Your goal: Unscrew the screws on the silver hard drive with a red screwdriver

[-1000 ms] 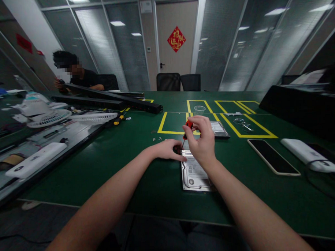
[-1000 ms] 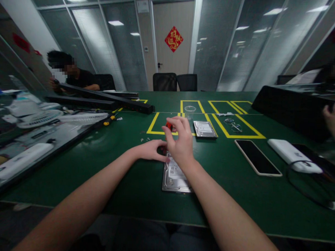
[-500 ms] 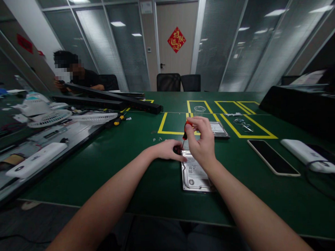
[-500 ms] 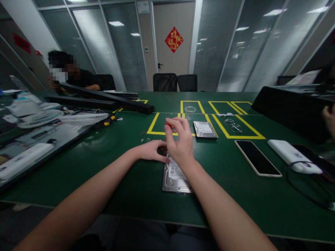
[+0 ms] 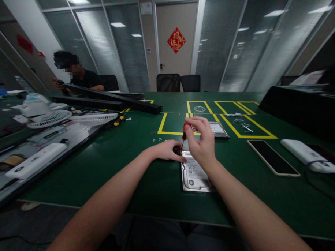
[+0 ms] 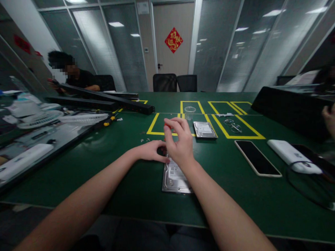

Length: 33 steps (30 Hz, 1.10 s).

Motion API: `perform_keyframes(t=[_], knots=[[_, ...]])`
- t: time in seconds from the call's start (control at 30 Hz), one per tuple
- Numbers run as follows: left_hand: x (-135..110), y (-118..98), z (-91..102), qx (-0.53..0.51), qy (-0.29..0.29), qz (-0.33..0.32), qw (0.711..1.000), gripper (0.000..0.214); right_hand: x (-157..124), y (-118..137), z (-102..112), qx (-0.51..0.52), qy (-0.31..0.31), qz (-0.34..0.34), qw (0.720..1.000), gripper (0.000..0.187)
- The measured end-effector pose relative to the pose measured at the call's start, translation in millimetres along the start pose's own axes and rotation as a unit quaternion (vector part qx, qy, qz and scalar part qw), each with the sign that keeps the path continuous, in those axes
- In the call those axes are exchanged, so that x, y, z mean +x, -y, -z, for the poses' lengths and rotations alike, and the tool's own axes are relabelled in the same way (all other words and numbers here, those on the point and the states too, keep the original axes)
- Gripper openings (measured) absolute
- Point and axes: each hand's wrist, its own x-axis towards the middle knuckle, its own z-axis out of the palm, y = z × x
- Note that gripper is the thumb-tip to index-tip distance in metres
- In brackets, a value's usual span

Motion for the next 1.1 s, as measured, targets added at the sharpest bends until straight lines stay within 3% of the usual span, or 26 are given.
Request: perform_keyframes(t=[0.37, 1.1], knots=[[0.1, -0.3, -0.9, 0.014, -0.01, 0.005, 1.0, 0.058, 0.0, -5.0, 0.7, -0.007, 0.005, 0.013, 1.0, 0.038], [0.1, 1.1, -1.2, 0.012, -0.002, 0.008, 1.0, 0.061, 0.3, -4.4, -0.8, -0.003, 0.009, 0.013, 1.0, 0.025]])
